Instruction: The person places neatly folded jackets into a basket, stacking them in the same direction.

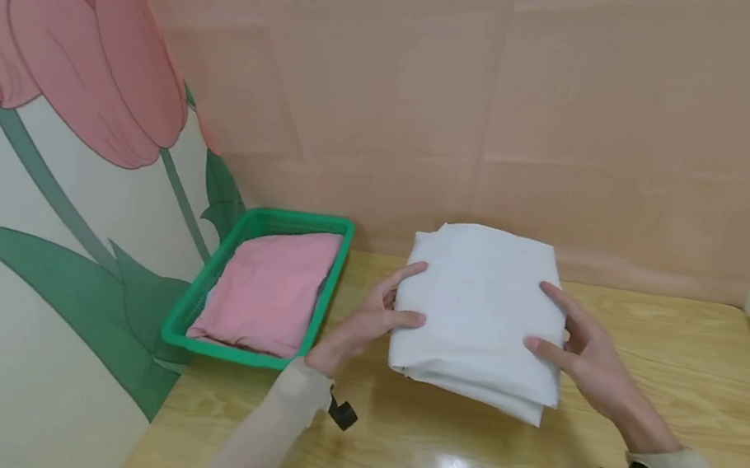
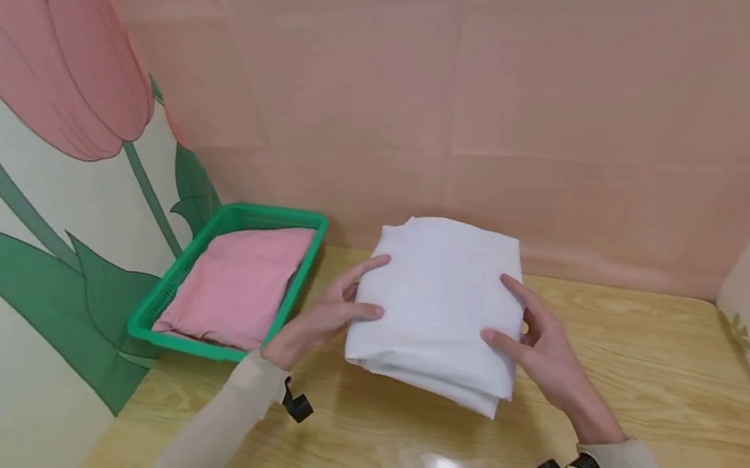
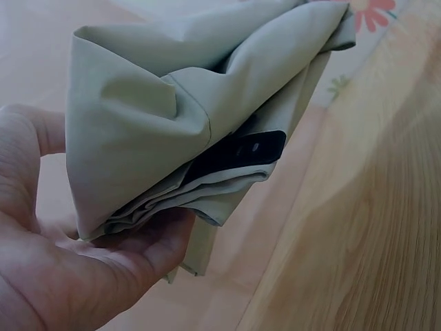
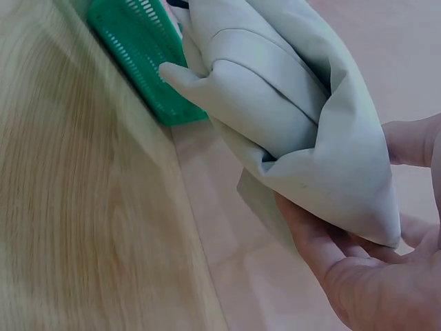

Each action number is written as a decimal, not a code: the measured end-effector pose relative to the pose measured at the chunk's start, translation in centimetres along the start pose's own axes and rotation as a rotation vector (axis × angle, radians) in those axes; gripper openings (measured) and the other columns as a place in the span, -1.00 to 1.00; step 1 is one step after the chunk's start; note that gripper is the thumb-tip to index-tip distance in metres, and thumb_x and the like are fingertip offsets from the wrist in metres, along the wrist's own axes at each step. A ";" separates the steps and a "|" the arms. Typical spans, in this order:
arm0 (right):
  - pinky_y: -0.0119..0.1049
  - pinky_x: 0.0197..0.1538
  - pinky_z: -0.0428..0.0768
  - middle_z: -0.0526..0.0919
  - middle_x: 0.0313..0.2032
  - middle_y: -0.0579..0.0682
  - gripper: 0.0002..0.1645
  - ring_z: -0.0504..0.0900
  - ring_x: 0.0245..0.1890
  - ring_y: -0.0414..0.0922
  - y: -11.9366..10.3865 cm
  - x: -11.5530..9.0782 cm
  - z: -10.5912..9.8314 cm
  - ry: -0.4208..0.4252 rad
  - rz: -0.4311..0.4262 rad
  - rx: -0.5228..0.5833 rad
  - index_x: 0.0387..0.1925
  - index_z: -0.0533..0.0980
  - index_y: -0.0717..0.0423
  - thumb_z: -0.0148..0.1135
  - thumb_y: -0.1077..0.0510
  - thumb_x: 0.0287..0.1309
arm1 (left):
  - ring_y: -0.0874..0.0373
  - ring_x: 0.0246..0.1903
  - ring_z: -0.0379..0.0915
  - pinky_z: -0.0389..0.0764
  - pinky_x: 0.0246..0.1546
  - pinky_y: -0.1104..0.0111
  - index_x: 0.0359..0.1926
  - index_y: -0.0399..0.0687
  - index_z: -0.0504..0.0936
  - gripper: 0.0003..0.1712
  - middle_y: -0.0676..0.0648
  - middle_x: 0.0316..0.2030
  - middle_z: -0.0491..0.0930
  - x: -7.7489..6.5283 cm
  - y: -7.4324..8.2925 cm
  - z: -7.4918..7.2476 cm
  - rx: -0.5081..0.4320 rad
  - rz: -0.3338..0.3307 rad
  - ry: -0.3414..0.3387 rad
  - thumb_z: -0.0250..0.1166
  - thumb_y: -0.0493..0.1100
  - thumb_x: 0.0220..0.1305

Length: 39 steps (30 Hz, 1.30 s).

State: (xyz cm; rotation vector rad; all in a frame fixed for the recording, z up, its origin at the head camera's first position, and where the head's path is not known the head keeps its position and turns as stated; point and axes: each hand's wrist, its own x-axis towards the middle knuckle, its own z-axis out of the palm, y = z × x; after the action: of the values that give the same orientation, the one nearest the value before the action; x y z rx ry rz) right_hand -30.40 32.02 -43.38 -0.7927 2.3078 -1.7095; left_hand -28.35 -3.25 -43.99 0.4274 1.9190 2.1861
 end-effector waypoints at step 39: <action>-0.15 -0.02 0.77 0.07 0.65 0.20 0.11 0.68 0.13 0.31 -5.0 9.2 9.7 -0.153 -0.069 0.064 0.72 0.01 -0.03 0.44 0.22 0.36 | -0.14 0.46 0.12 0.25 0.35 -0.10 0.56 0.50 0.37 -0.16 0.05 0.55 0.16 -7.5 3.9 -10.1 0.088 0.010 0.298 0.19 -0.31 0.38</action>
State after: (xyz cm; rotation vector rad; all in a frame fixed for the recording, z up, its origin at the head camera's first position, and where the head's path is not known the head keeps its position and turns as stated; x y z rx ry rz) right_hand -32.49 18.24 -40.35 -0.9648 2.1388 -1.6772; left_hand -24.68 -15.68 -41.91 0.1290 2.1717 2.2858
